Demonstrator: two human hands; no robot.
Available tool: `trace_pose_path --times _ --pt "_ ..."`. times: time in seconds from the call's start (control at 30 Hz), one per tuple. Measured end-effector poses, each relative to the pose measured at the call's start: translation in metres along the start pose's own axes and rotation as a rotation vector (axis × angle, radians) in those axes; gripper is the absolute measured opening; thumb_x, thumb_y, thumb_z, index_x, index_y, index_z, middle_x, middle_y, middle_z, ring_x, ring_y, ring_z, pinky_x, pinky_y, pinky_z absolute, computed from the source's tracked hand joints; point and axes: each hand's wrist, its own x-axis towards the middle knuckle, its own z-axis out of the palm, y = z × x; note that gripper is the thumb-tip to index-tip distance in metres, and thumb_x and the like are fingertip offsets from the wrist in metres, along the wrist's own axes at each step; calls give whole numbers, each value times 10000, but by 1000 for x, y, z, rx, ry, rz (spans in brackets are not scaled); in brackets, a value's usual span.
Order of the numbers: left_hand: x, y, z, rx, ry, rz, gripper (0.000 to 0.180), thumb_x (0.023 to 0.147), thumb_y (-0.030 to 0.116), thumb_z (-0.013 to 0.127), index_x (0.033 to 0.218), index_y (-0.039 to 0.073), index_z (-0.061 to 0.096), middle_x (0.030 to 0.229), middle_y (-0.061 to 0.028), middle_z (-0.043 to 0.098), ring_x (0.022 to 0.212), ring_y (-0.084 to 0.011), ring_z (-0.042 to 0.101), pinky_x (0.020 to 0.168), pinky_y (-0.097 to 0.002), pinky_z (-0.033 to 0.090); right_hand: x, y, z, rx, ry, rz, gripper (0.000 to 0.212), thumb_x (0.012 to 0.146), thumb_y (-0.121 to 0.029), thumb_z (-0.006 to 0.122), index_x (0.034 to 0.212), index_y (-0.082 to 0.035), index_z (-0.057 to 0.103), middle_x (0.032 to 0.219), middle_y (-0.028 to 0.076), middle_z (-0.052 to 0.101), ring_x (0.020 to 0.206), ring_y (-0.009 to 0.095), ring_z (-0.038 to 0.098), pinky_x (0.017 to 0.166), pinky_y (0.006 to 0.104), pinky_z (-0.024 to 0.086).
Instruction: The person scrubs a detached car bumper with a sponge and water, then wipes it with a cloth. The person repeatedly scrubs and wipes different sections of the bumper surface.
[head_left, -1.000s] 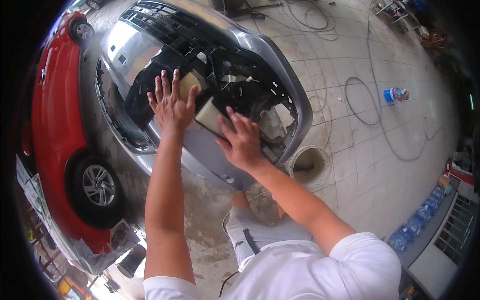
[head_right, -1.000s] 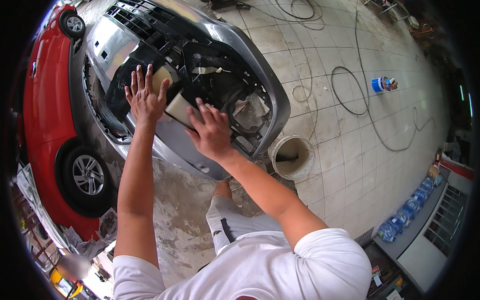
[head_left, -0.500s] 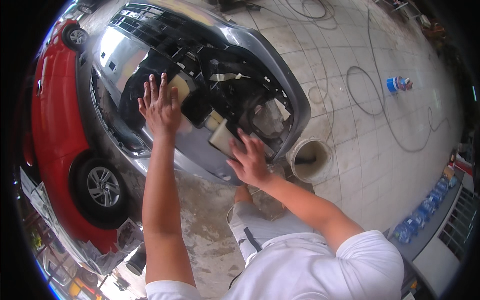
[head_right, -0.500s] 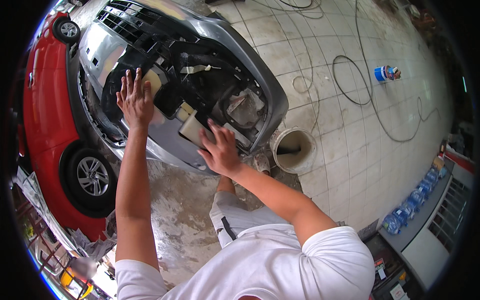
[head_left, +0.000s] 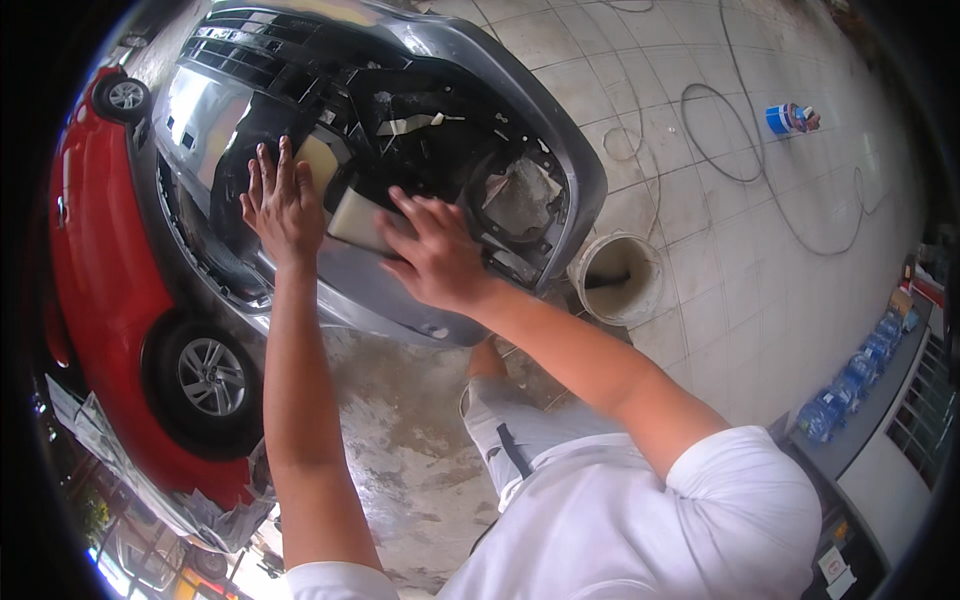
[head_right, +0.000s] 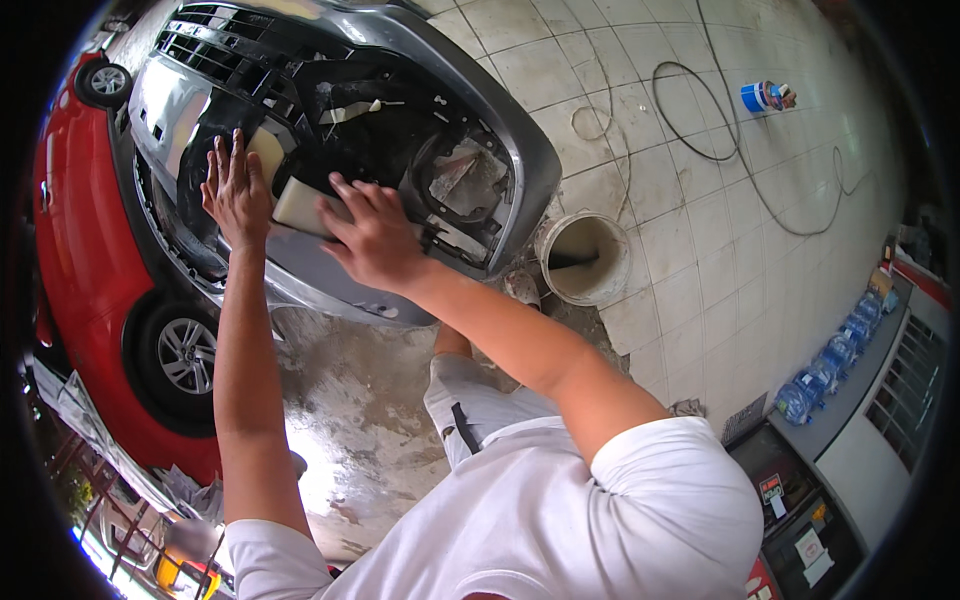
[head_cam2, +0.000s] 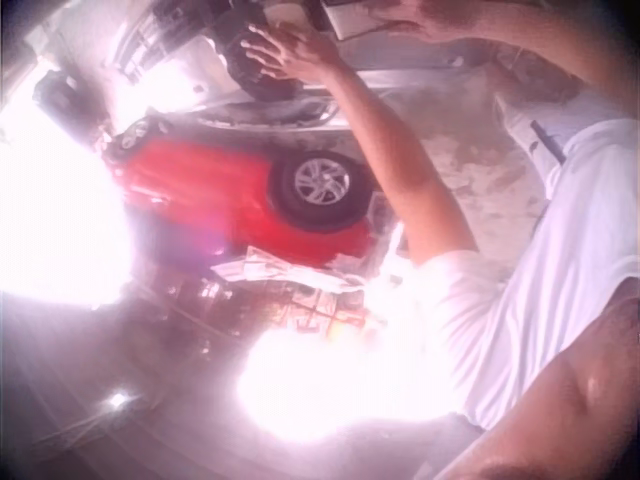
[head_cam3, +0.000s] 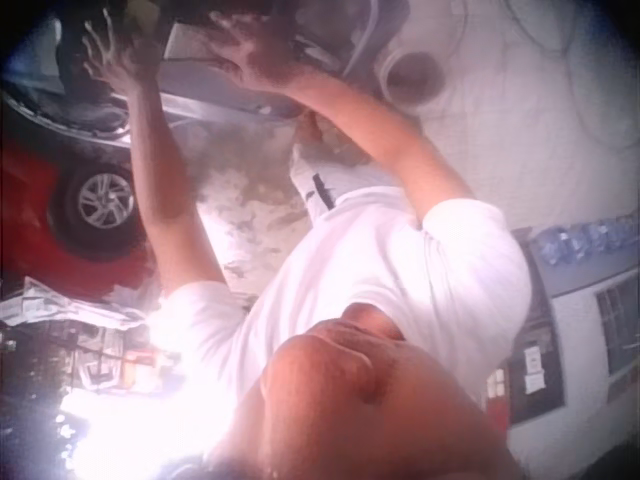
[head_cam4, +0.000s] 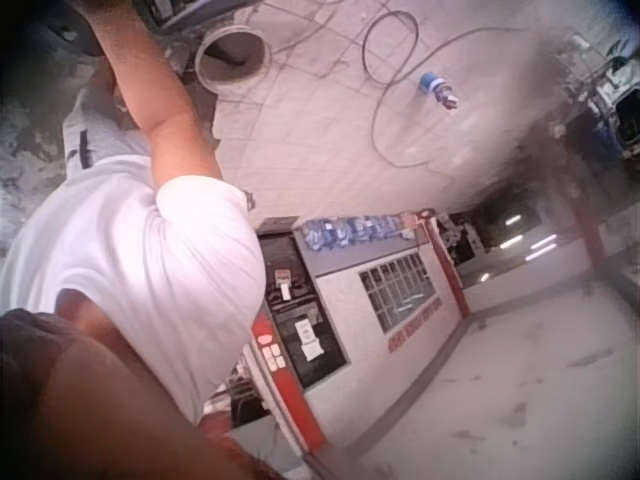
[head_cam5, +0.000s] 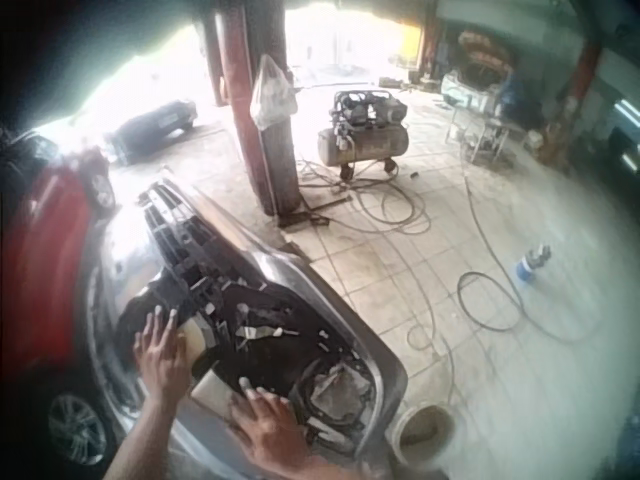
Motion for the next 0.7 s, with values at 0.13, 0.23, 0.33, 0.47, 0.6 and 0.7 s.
trace_pose_path --times 0.13,0.23,0.33,0.47,0.6,0.7 --pt "1 8 4 25 7 -4 509 1103 451 411 1589 316 485 1678 -76 412 1571 -282 338 1264 -558 167 -84 15 -16 -40 -31 42 557 862 -329 776 1347 -80 663 1568 242 450 1231 369 526 1042 514 398" --pt "1 5 3 5 9 5 506 1106 453 404 1589 325 484 1679 -69 412 1573 -282 335 1265 -557 163 -1 -9 9 4 59 42 568 856 -329 784 1353 -74 679 1575 227 455 1231 360 523 1046 497 388" --pt "1 -1 3 24 10 21 506 1107 453 402 1590 325 481 1679 -67 413 1574 -282 334 1266 -556 162 -1 -5 -2 22 25 11 563 858 -321 785 1350 -67 686 1570 223 463 1220 363 521 1046 488 386" --pt "1 7 4 48 5 2 505 1107 449 407 1589 317 485 1675 -66 419 1565 -288 348 1260 -556 176 -82 15 -8 -3 0 67 548 855 -336 786 1323 -74 673 1525 232 483 1206 357 519 1017 506 402" --pt "5 -7 10 34 28 41 514 1105 473 401 1588 319 485 1675 -58 422 1568 -286 340 1258 -551 175 21 -12 3 78 53 29 558 849 -266 799 1354 -63 678 1575 221 451 1146 350 529 1034 509 414" --pt "1 -1 7 21 3 24 514 1106 473 404 1585 312 491 1679 -66 414 1569 -292 339 1257 -563 174 -30 9 -6 66 56 19 558 847 -248 793 1362 -70 672 1555 222 456 1150 357 520 1015 503 424"
